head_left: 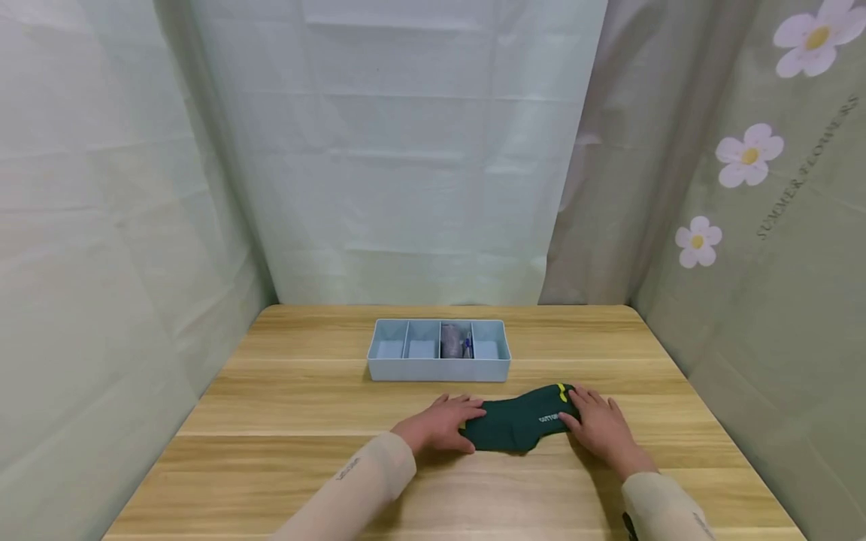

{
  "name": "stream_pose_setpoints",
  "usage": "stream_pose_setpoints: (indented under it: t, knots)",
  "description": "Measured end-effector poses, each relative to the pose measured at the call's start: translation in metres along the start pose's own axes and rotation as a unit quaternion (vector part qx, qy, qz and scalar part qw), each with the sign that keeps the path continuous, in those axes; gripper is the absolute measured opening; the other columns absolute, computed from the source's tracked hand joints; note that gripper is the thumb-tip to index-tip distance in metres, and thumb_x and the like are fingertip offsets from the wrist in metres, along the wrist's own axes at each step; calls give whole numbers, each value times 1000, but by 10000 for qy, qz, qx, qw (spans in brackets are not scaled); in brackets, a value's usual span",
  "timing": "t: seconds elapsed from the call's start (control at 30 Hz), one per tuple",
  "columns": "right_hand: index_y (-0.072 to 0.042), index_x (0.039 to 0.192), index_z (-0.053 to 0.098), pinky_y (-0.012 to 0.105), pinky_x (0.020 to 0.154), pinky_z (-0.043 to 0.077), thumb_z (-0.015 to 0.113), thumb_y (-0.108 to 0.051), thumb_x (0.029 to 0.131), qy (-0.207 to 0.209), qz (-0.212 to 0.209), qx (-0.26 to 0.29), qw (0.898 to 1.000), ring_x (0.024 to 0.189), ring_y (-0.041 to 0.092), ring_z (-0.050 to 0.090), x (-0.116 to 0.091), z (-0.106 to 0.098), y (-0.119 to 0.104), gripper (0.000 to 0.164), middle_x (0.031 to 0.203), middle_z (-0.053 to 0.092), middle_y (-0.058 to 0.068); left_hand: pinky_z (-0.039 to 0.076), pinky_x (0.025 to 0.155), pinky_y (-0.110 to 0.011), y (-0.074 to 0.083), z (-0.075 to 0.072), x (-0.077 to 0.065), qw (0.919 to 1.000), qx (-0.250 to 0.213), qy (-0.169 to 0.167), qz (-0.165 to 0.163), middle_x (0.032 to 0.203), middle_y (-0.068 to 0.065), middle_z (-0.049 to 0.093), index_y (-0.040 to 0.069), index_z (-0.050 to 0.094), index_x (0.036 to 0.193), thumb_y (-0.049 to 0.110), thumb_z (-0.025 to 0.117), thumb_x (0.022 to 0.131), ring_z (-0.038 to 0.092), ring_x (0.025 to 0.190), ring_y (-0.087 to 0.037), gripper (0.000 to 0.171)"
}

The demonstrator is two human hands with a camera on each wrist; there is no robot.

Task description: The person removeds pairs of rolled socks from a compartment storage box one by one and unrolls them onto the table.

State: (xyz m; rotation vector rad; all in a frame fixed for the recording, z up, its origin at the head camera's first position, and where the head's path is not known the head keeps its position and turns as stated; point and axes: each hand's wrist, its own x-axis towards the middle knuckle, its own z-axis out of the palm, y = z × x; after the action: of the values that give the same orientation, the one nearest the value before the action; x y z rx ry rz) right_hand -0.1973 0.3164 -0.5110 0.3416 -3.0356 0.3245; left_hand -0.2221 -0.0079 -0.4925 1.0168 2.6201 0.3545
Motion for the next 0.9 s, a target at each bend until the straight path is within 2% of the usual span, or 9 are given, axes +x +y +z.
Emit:
stream_pose_setpoints:
  t: [0.1, 0.17, 0.3, 0.37, 0.43, 0.53, 0.7, 0.77, 0.9]
  knots:
    - [8, 134, 55, 70, 103, 29, 64, -35, 96, 233, -95, -2, 9997, 129, 49, 45, 2, -1, -4, 59, 139, 51, 29, 17, 118, -53, 1, 4, -1, 9998, -68, 166, -65, 157, 2, 38, 18, 52, 145, 39, 72, 89, 26, 148, -22, 63]
    - [8, 133, 57, 67, 103, 33, 68, -30, 94, 473, -291, 54, 9984, 127, 47, 47, 3, -2, -7, 56, 138, 52, 29, 20, 117, -52, 3, 7, -1, 9990, -126, 424, -90, 155, -1, 40, 15, 53, 144, 40, 69, 92, 29, 146, -22, 60]
    - [7, 130, 61, 58, 102, 41, 72, -19, 92, 875, -1045, 163, 9905, 125, 45, 52, 7, -5, -11, 48, 136, 55, 27, 32, 114, -46, 15, 11, -3, 9924, -199, 1201, -164, 150, -9, 47, 9, 56, 141, 39, 65, 96, 40, 140, -25, 55]
    - [6, 128, 63, 56, 100, 44, 74, -16, 90, 905, -1395, 180, 9859, 123, 43, 54, 8, -8, -11, 45, 134, 57, 26, 37, 111, -42, 22, 13, -3, 9879, -122, 1531, -206, 146, -11, 50, 7, 58, 138, 39, 65, 96, 46, 135, -26, 53]
    - [6, 125, 64, 56, 97, 46, 74, -13, 89, 841, -1615, 161, 9832, 121, 43, 56, 9, -11, -9, 42, 131, 59, 25, 41, 108, -39, 29, 15, -1, 9850, -4, 1702, -267, 143, -11, 53, 6, 60, 136, 39, 67, 95, 49, 132, -26, 52]
    - [7, 124, 65, 56, 97, 46, 74, -14, 89, 586, -1782, 154, 9821, 120, 44, 57, 10, -15, 1, 42, 131, 59, 25, 43, 105, -37, 36, 21, 3, 9837, 334, 1725, -386, 138, -10, 57, 6, 63, 132, 40, 68, 94, 53, 127, -25, 51]
    - [6, 127, 63, 56, 98, 45, 68, -24, 95, -2, -1803, 301, 9831, 122, 44, 54, 8, -14, 20, 44, 135, 56, 25, 45, 103, -37, 39, 27, 7, 9841, 763, 1498, -573, 138, -7, 58, 8, 65, 130, 41, 69, 92, 55, 126, -24, 51]
    - [6, 127, 63, 57, 98, 44, 66, -26, 96, -85, -1729, 365, 9842, 124, 45, 53, 4, -13, 27, 45, 137, 55, 25, 45, 103, -37, 38, 26, 9, 9850, 830, 1405, -555, 140, -6, 57, 9, 64, 132, 41, 69, 92, 54, 127, -23, 52]
    - [5, 128, 63, 58, 98, 44, 65, -25, 97, 2, -1653, 504, 9850, 125, 45, 52, -5, -12, 31, 43, 137, 55, 25, 42, 106, -36, 34, 21, 10, 9877, 905, 1197, -434, 143, -4, 54, 11, 62, 135, 42, 68, 93, 51, 130, -20, 53]
